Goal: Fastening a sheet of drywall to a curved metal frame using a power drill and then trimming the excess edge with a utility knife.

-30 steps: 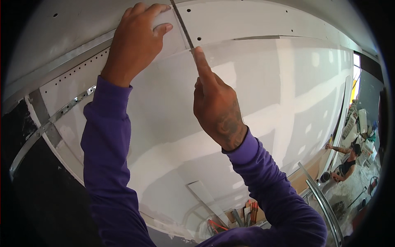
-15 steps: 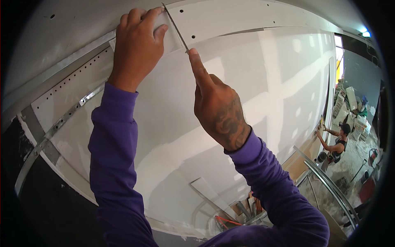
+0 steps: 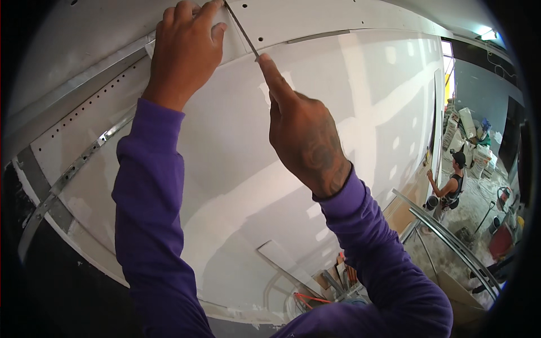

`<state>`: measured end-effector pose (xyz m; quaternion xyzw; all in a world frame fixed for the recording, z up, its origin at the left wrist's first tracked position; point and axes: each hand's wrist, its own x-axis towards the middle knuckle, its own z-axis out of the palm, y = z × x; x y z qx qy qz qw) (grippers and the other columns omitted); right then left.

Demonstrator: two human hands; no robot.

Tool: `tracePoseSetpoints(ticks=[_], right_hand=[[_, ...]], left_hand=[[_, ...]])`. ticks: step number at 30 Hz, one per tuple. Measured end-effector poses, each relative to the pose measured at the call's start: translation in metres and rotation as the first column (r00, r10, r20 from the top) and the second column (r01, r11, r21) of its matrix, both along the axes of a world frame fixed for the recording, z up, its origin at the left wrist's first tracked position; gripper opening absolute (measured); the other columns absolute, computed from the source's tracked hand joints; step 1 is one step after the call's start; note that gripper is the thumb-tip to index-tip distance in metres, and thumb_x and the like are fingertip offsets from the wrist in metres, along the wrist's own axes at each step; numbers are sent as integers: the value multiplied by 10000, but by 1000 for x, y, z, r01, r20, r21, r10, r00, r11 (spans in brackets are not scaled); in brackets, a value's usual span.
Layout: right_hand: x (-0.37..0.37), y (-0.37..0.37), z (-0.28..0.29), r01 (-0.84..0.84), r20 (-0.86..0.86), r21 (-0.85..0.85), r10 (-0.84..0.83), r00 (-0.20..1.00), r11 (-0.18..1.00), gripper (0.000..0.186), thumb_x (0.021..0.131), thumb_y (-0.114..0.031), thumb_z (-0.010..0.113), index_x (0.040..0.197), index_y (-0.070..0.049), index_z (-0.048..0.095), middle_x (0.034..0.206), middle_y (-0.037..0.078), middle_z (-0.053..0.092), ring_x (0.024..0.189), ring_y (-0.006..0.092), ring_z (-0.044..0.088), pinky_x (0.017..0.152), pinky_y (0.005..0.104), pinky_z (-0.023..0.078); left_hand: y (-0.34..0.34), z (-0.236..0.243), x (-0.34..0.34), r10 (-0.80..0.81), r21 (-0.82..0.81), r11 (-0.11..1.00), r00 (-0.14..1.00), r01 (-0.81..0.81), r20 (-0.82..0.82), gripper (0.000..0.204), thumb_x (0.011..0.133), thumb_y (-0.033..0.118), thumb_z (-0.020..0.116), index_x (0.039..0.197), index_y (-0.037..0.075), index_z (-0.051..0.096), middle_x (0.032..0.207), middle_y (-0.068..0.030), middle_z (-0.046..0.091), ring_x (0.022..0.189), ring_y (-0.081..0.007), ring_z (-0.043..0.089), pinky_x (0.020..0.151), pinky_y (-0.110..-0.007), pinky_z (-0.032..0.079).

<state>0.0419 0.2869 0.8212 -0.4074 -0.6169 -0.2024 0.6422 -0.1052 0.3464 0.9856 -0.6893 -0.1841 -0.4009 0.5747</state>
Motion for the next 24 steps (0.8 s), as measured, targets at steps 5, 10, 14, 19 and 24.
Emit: tracePoseSetpoints(ticks=[5,10,14,19,24], right_hand=[[0,4,3,-45,10,46,45,999,998,509,999,-9,552,1499,-79,485,673,210,633,574,367,631,554,437,496],[-1,15,18,-84,4,105,84,996,991,495,990,-1,551,1477,-69,496,662,211,626,567,394,621,559,456,489],[4,15,23,-176,-35,139,182,983,975,459,966,15,532,1416,-62,488,658,215,629,583,427,625,568,486,491],[-3,30,38,-128,-40,160,136,990,979,438,928,12,525,1358,-60,488,668,224,644,631,450,656,598,525,516],[-5,37,43,39,-4,188,-38,999,981,499,982,-52,563,1470,-112,480,619,190,636,568,404,653,558,486,527]], left_hand=[[3,1,-3,-3,0,1000,1000,3,-13,390,968,208,669,1350,138,641,1151,-122,618,1097,-327,559,1000,-451,467],[4,2,-5,2,-25,1000,1000,-3,-15,452,940,221,699,1374,122,622,1167,-124,609,1128,-328,554,1015,-452,462],[-30,-8,3,180,-251,952,984,-175,-2,587,933,219,695,1418,-34,483,1333,-245,508,1292,-403,482,1111,-472,421],[-43,-13,4,120,-287,950,993,-120,-17,750,789,295,812,1400,-33,524,1262,-251,511,1248,-416,469,1099,-483,403],[-34,-2,-8,211,-322,918,973,-232,-98,827,704,285,864,1385,-50,537,1277,-236,503,1257,-400,467,1099,-463,410]])
